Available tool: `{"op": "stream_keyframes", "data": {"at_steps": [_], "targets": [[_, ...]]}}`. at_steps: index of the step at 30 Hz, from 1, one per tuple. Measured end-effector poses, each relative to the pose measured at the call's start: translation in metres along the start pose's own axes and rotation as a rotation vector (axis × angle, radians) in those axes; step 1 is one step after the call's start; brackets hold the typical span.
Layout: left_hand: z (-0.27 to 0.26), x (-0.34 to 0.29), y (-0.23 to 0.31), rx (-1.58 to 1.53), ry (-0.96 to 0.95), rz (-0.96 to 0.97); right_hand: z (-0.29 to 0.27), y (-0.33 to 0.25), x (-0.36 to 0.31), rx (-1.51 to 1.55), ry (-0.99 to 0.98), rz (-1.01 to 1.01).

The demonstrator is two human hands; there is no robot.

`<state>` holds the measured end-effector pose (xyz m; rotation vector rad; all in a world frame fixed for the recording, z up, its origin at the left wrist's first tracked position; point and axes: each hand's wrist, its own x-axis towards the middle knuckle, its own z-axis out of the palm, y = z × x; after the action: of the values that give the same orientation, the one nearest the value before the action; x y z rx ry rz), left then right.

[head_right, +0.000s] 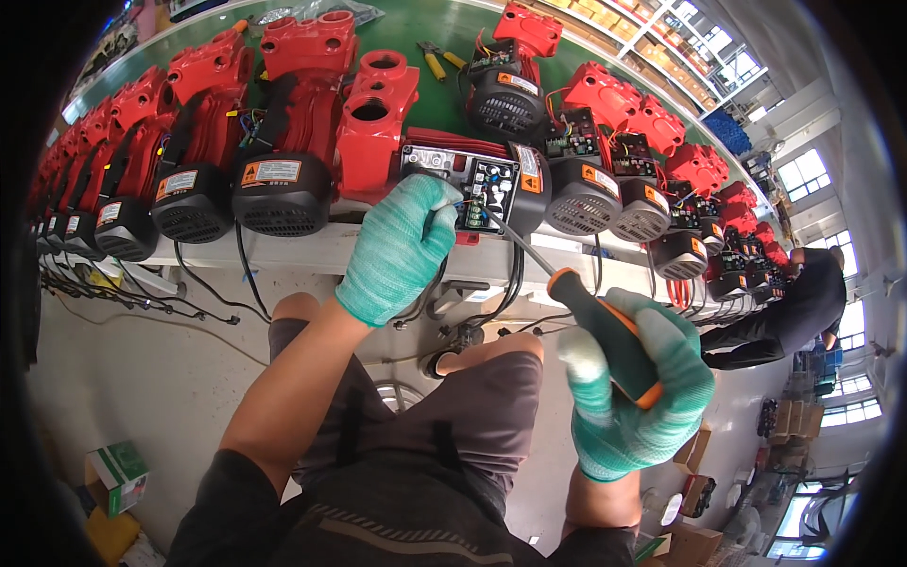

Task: The person wires a control unit on a row of red pumps, using a screwdriver to secure internal connections.

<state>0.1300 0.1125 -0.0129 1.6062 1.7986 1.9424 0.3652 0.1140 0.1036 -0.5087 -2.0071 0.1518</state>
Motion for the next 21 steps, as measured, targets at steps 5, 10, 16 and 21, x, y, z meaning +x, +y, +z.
{"op": "stream_keyframes", "data": {"at_steps": [5,10,16,21], "targets": [[-0.003,0.000,0.003,-0.043,0.035,-0.001,-0.024,-0.034,0.038,-0.326,-0.348,-0.195],[0.000,0.003,0.002,0.094,0.075,0.033,-0.019,-0.042,0.059,-0.366,-0.581,-0.363],[-0.002,0.005,0.008,0.099,0.074,0.020,-0.020,-0.050,0.067,-0.334,-0.559,-0.345],[0.000,0.009,0.010,-0.095,0.019,-0.090,-0.024,-0.027,0.076,-0.370,-0.533,-0.345]]}}
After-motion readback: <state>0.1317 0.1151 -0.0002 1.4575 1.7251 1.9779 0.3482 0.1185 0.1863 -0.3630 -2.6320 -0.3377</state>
